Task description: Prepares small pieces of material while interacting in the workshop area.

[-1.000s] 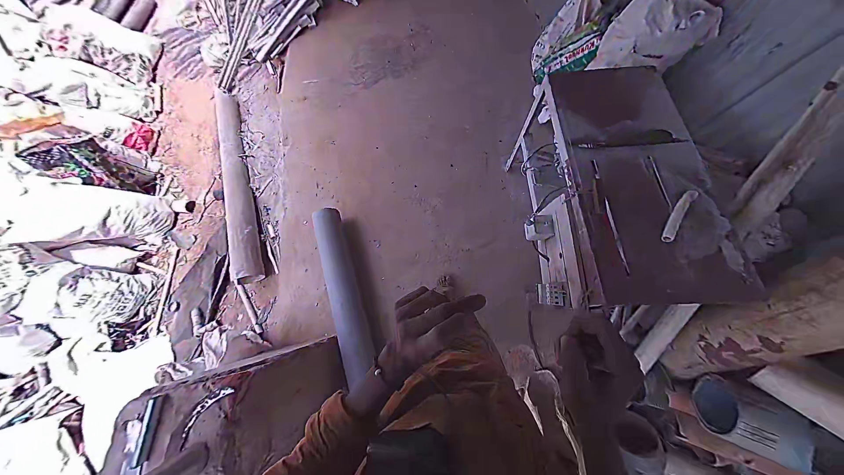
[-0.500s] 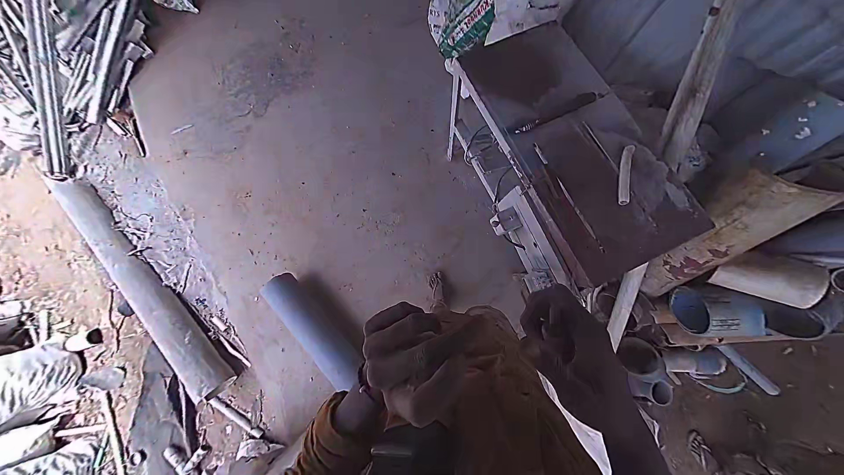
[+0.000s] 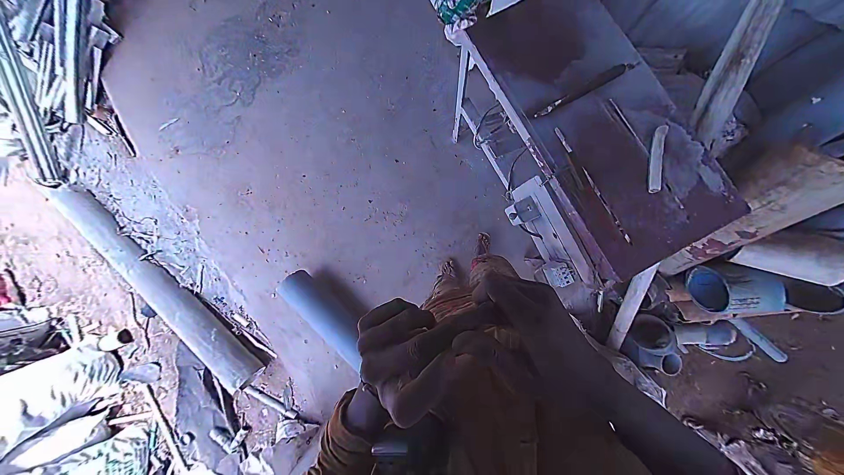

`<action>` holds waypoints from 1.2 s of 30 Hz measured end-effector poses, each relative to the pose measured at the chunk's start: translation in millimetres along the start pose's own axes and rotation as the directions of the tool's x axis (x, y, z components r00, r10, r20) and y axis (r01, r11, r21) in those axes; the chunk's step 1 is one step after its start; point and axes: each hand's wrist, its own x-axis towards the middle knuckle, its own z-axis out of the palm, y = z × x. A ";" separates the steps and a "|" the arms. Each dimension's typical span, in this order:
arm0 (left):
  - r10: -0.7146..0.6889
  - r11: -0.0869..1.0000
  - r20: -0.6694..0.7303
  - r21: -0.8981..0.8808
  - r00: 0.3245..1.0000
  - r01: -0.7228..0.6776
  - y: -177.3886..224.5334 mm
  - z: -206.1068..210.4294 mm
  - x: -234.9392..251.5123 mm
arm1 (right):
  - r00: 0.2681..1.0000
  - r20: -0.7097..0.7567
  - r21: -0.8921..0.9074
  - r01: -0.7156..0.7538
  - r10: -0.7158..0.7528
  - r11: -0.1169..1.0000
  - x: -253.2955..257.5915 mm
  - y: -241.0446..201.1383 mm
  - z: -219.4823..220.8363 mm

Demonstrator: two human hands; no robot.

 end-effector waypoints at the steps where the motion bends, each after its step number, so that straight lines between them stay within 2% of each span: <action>1: -0.021 1.000 -0.005 -0.009 1.000 0.021 -2.9 -3.3 -1.8 | 1.000 0.008 0.013 -0.004 0.004 1.000 6.1 1.6 1.3; 5: -0.084 0.996 -0.015 0.013 0.996 0.084 -16.4 -11.4 -1.3 | 0.997 0.067 0.044 0.029 -0.032 0.999 35.3 12.2 3.4; 11: -0.089 0.986 -0.049 0.140 0.995 0.095 -53.0 -6.6 20.2 | 0.981 0.165 0.096 0.082 -0.097 0.992 89.7 42.2 -0.6; 20: -0.028 0.946 -0.018 0.321 0.999 0.032 -148.9 17.4 84.2 | 0.948 0.205 -0.132 0.273 -0.244 0.953 196.1 105.9 -33.1; 24: -0.035 0.945 -0.044 0.324 0.998 0.048 -185.5 36.8 112.0 | 0.910 0.254 -0.049 0.350 -0.327 0.936 234.5 136.0 -46.4; 26: -0.056 0.948 -0.055 0.312 0.997 0.070 -195.4 42.9 124.8 | 0.920 0.213 0.018 0.333 -0.329 0.943 249.1 145.6 -51.8; 28: -0.095 0.947 -0.077 0.300 0.992 0.114 -205.3 49.1 137.6 | 0.961 0.078 0.170 0.250 -0.266 0.953 264.4 154.0 -58.4; 30: -0.092 0.947 -0.131 0.294 0.987 0.128 -225.1 56.7 149.3 | 0.986 -0.073 0.339 0.164 -0.148 0.926 283.9 167.2 -63.3; 31: -0.096 0.946 -0.147 0.295 0.984 0.137 -235.7 58.7 152.6 | 0.991 -0.111 0.365 0.111 -0.075 0.924 293.8 175.1 -66.0; 34: -0.120 0.939 -0.156 0.302 0.981 0.163 -270.0 61.4 159.8 | 0.988 -0.110 0.406 -0.057 0.110 0.912 327.3 198.0 -73.7; 36: -0.135 0.930 -0.172 0.317 0.976 0.184 -298.9 64.5 168.0 | 0.992 -0.029 0.453 -0.099 0.125 0.886 353.7 209.5 -78.3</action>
